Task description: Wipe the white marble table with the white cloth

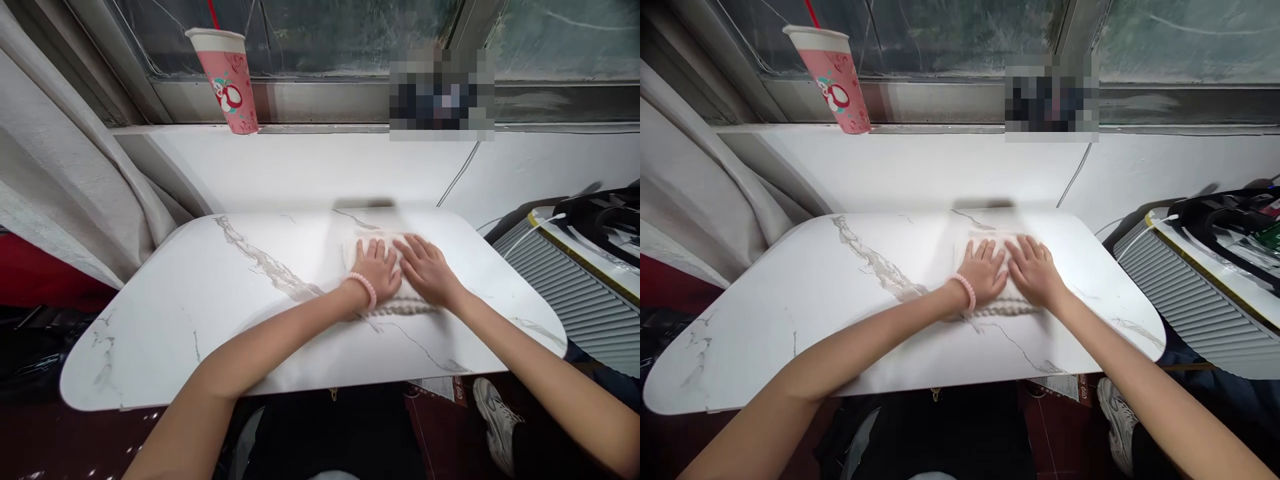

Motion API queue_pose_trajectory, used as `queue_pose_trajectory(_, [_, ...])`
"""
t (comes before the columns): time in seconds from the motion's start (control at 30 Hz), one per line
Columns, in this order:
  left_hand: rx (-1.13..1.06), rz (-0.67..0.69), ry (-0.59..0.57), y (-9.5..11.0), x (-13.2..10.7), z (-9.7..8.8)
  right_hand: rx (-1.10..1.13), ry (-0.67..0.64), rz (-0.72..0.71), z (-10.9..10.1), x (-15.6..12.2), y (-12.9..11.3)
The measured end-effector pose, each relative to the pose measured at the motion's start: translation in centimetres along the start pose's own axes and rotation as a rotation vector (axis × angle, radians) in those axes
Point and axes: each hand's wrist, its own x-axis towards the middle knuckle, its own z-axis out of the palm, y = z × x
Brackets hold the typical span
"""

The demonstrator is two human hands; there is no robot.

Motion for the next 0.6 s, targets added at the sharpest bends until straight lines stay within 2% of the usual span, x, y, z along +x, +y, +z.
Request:
queue_pose_trajectory(0.17, [0.029, 0.084, 0.008, 3.3, -7.2, -1.3, 0.041, 0.034, -0.066, -2.0, -6.7, -4.2])
queue_pose_trajectory(0.3, [0.005, 0.114, 0.009, 3.7, -10.4, -2.0, 0.067, 0.076, -0.115, -3.1, -8.8, -6.5])
queue_pose_trajectory(0.43, [0.017, 0.089, -0.029, 1.8, -10.1, -2.4, 0.068, 0.021, -0.06, -3.3, -7.3, -8.0])
queue_pose_trajectory(0.6, [0.029, -0.043, -0.053, -2.1, -7.0, -2.2, 0.003, -0.09, 0.057, -2.0, -1.6, -9.5])
